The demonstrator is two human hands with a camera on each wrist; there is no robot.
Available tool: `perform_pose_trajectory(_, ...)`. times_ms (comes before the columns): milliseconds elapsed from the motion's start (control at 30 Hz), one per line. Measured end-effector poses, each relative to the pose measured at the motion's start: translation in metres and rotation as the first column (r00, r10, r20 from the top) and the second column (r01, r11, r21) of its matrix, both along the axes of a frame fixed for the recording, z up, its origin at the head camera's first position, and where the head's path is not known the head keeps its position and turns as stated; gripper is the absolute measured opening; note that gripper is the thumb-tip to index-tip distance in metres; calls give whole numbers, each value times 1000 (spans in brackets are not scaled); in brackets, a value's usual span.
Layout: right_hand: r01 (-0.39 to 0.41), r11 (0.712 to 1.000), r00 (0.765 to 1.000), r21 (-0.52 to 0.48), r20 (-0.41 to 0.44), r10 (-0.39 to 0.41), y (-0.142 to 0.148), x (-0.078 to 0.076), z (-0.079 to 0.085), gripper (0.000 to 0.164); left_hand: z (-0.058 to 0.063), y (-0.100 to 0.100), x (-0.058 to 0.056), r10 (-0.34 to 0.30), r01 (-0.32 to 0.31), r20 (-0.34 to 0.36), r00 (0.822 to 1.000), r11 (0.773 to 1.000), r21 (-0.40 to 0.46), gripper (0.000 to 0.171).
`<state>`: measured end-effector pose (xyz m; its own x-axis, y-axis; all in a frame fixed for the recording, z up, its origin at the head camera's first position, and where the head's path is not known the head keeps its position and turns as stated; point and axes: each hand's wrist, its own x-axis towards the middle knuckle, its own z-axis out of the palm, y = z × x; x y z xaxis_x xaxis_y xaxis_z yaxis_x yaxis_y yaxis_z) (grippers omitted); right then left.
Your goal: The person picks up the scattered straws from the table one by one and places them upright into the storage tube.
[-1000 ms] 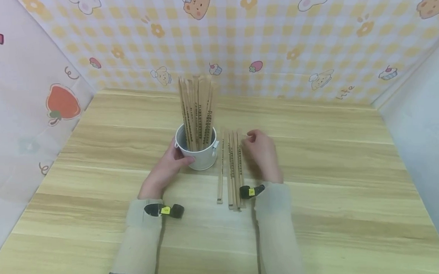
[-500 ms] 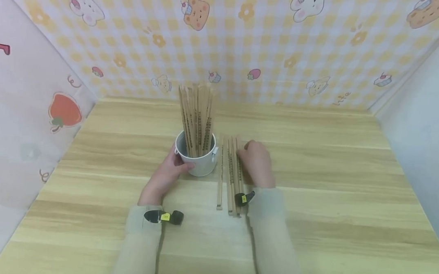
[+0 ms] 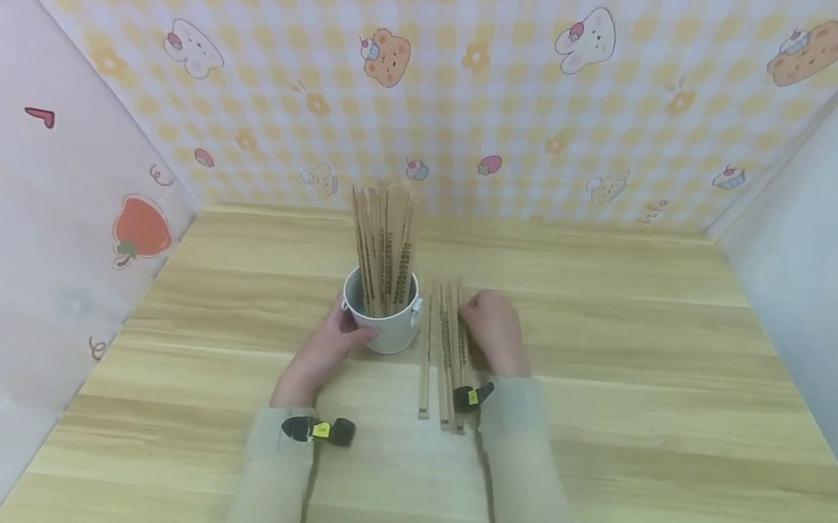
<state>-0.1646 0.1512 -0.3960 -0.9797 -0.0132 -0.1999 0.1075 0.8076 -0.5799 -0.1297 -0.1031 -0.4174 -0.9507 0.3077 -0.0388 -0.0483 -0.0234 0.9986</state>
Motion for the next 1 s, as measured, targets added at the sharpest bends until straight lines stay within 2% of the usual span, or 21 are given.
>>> perform_pose_trajectory(200, 7, 999, 999, -45, 50, -5, 6, 0, 1, 21, -2, 1, 2, 12, -12, -17, 1000, 1000, -20, 91)
perform_pose_trajectory(433, 45, 986, 996, -162, 84, -31, 14, 0, 6, 23, 19, 3, 9, 0, 0, -3, 1000, 1000, -3, 92)
perform_pose_trajectory(467, 44, 984, 996, -172, 82, -30, 15, 1, 7, 23, 19, 3, 9, -1, 1, -6, 1000, 1000, -2, 92)
perform_pose_trajectory(500, 46, 983, 996, -177, 78, -32, 16, 1, 9, 23, 22, 3, 10, -5, 5, -7, 1000, 1000, 0, 92)
perform_pose_trajectory(733, 43, 983, 999, -177, 33, -38, 16, 0, 17, 24, 22, 3, 11, -6, 6, -6, 1000, 1000, -2, 91)
perform_pose_trajectory(1000, 57, 965, 992, -255, -98, -84, 17, 5, 45, 28, 22, 3, 11, -6, 6, -12, 1000, 1000, -1, 89)
